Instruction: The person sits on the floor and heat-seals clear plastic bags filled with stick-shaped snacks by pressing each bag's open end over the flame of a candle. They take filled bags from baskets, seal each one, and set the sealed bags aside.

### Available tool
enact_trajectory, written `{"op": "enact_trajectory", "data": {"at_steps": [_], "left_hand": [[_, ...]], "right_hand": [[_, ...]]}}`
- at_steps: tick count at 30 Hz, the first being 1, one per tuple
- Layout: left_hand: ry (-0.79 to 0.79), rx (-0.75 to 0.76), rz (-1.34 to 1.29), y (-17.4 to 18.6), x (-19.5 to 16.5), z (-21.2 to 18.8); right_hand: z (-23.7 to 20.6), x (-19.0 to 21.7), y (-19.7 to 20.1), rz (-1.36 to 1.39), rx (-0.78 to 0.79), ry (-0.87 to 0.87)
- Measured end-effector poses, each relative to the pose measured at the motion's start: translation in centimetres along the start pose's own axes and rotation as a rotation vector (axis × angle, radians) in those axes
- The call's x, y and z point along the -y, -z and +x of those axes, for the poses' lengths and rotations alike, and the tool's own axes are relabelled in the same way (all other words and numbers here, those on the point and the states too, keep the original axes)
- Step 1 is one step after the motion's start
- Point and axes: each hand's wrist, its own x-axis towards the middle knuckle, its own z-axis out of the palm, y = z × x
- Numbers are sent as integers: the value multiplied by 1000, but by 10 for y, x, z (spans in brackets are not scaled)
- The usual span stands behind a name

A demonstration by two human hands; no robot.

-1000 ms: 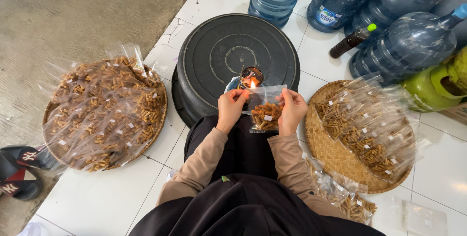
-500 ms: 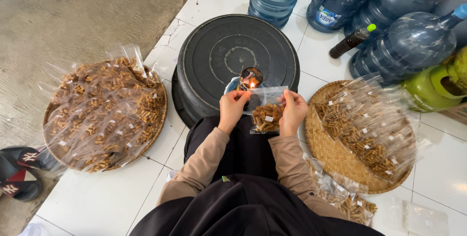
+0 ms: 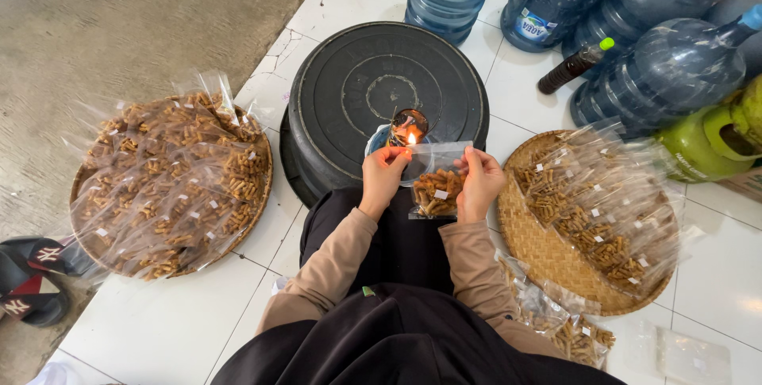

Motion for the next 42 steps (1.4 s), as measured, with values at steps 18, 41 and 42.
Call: {"op": "enact_trajectory", "data": {"at_steps": [18, 41, 42], "left_hand": [[38, -40, -140, -17, 1, -7], [68, -44, -163, -17, -7, -9], [67, -43, -178, -17, -7, -9]], "right_hand": [[0, 6, 5, 3, -21, 0], [-5, 20, -4, -3, -37, -15], [-5, 20, -4, -1, -32, -17]]}}
